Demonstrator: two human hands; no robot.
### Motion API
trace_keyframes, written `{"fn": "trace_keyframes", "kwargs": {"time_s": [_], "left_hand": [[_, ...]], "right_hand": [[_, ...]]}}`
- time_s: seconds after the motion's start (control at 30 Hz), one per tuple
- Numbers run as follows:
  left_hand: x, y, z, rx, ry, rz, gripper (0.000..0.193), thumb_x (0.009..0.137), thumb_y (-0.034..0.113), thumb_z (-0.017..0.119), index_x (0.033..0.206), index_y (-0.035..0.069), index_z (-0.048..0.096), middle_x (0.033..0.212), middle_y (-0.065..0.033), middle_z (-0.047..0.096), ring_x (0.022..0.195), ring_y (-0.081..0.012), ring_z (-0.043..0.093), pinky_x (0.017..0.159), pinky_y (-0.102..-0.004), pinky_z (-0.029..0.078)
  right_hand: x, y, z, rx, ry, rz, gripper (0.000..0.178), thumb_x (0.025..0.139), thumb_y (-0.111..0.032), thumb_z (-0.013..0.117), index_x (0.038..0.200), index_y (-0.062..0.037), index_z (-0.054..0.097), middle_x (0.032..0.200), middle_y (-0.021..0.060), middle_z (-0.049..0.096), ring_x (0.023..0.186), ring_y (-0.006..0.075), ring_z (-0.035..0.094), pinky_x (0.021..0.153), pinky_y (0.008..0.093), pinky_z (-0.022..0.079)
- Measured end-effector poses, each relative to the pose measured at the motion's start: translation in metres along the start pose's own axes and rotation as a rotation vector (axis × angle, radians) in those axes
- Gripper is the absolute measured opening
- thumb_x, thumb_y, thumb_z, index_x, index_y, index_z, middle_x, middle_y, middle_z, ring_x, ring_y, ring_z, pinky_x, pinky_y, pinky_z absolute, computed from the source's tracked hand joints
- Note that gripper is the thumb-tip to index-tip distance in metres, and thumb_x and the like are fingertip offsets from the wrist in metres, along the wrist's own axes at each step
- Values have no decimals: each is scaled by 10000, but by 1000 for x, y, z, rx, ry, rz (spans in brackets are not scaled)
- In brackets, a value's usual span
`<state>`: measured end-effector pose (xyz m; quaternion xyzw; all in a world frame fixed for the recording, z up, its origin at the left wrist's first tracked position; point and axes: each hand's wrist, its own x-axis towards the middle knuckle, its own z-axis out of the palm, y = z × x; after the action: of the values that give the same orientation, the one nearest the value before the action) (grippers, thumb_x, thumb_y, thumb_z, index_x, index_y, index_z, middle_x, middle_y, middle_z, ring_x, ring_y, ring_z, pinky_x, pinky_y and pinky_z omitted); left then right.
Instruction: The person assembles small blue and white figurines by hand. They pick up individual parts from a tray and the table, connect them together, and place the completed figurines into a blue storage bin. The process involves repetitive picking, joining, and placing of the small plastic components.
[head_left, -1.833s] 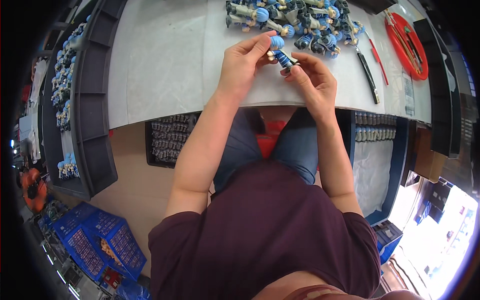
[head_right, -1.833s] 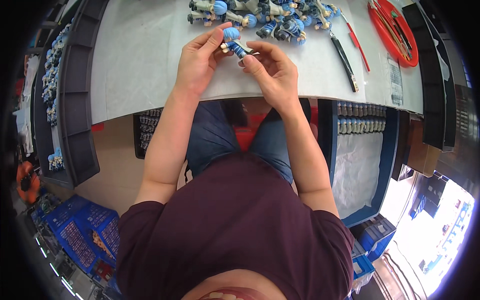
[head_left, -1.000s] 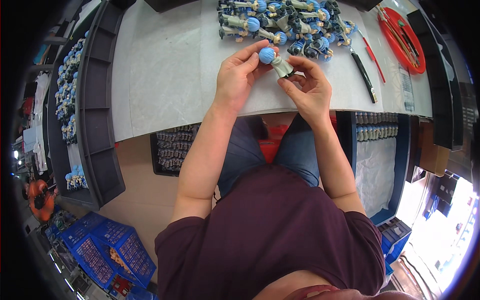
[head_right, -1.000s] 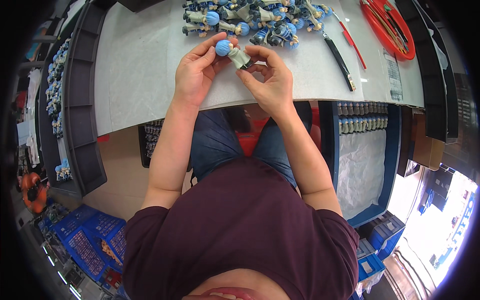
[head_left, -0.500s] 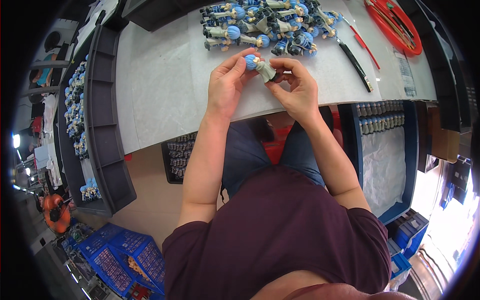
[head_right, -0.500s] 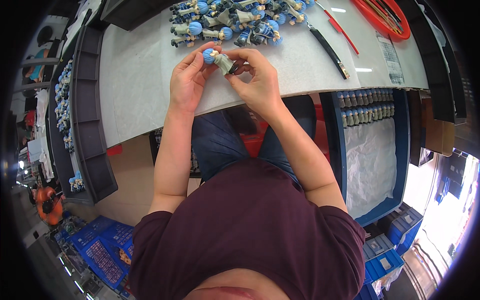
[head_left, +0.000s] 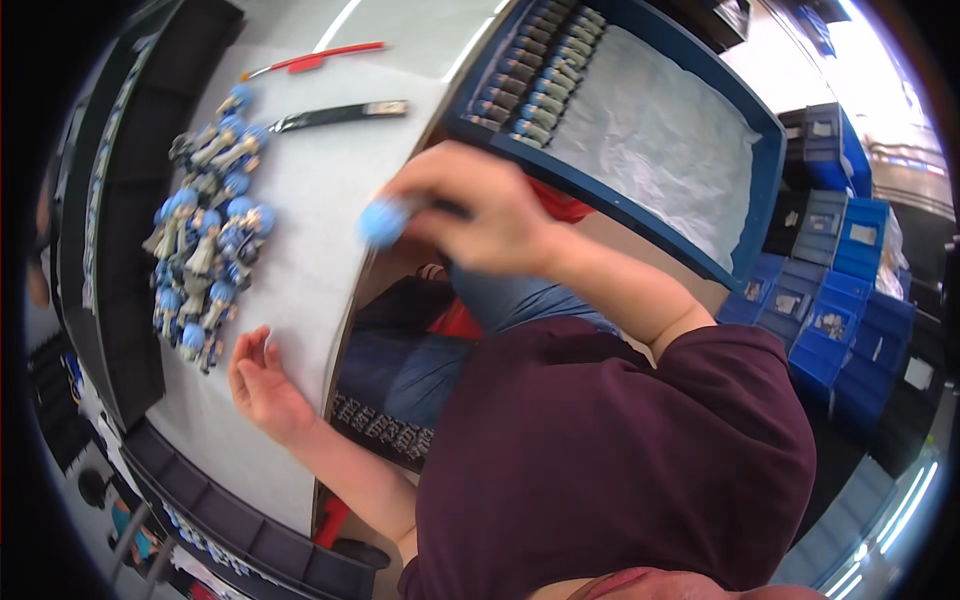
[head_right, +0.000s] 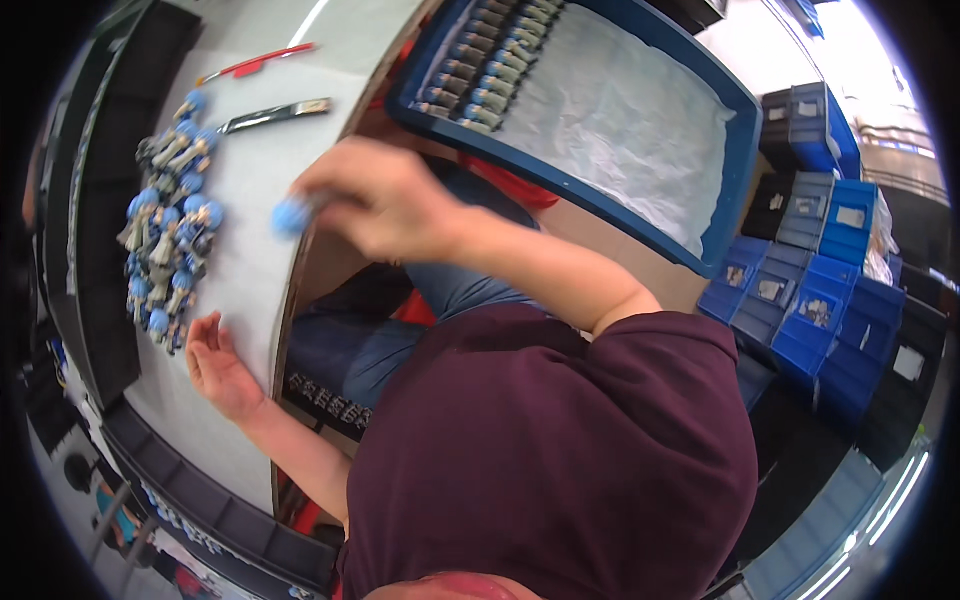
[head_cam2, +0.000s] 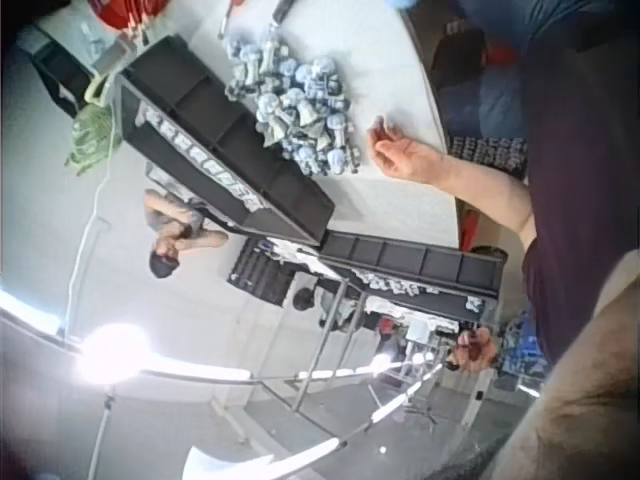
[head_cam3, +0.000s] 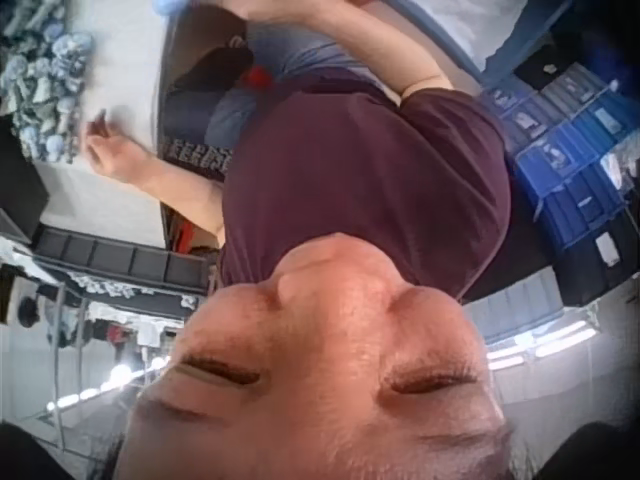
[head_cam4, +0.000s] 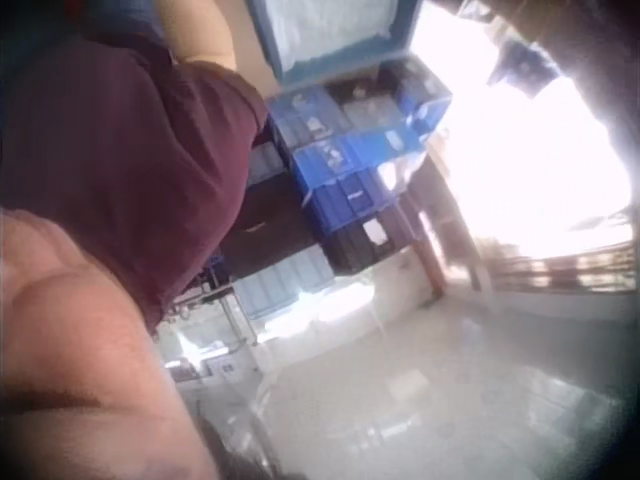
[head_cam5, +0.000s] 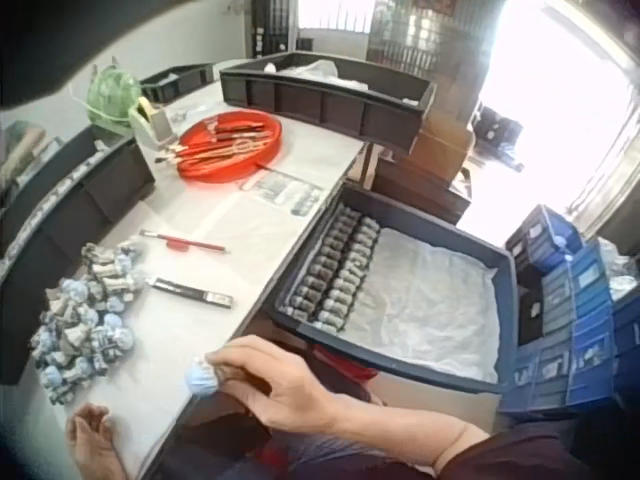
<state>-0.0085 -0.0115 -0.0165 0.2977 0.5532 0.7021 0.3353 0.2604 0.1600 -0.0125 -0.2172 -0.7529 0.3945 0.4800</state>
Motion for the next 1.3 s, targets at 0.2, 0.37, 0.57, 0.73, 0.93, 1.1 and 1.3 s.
{"fn": "trace_keyframes", "kwargs": {"time_s": [0.2, 0.37, 0.57, 0.73, 0.93, 1.1, 1.3], "left_hand": [[-3, 2, 6, 151, 40, 14, 250, 926, 110, 462, 1102, -49, 541, 1047, -141, 589, 1019, -224, 552, 831, -284, 449], [-4, 6, 5, 204, 40, 29, 238, 932, 102, 460, 1093, -57, 534, 1064, -147, 579, 1014, -209, 555, 844, -274, 461], [-4, 6, 10, 241, 76, 31, 214, 921, 93, 482, 1077, -36, 551, 1035, -135, 594, 994, -197, 566, 831, -267, 467], [-4, 4, 11, 251, 101, 31, 205, 916, 87, 490, 1071, -28, 559, 1029, -127, 601, 991, -197, 571, 821, -265, 472], [-2, 5, 21, 272, 121, 43, 178, 914, 98, 489, 1029, -9, 575, 999, -109, 598, 968, -190, 555, 826, -283, 431], [-1, -1, 17, 175, 124, 37, 156, 893, 51, 511, 1012, -24, 581, 981, -120, 610, 939, -195, 577, 799, -274, 461], [-5, 3, 29, 300, 208, 6, 130, 835, 11, 575, 952, -20, 621, 897, -102, 641, 827, -155, 599, 755, -259, 479]], "right_hand": [[-71, 93, -156, -470, 224, 762, 281, 719, -81, 669, 993, -32, 635, 884, 82, 650, 825, 147, 617, 729, 303, 509], [-110, 145, -163, -450, -38, 823, 275, 675, -125, 670, 931, -26, 655, 797, 128, 665, 725, 216, 640, 678, 320, 509], [-111, 161, -148, -477, -240, 953, 263, 648, -114, 667, 891, -17, 649, 824, 136, 662, 789, 270, 638, 722, 350, 501], [-113, 166, -145, -469, -313, 958, 291, 636, -135, 705, 890, -7, 639, 856, 150, 654, 832, 283, 628, 738, 350, 493], [-121, 176, -148, -382, -282, 914, 277, 665, -134, 708, 895, 0, 630, 844, 161, 653, 806, 276, 633, 722, 345, 496], [-126, 183, -150, -395, -320, 843, 255, 705, -172, 682, 890, -5, 631, 831, 161, 654, 781, 280, 635, 705, 363, 494], [-103, 152, -152, -471, -76, 574, 187, 782, -114, 613, 934, -7, 637, 837, 119, 648, 770, 209, 619, 689, 314, 486]]}}
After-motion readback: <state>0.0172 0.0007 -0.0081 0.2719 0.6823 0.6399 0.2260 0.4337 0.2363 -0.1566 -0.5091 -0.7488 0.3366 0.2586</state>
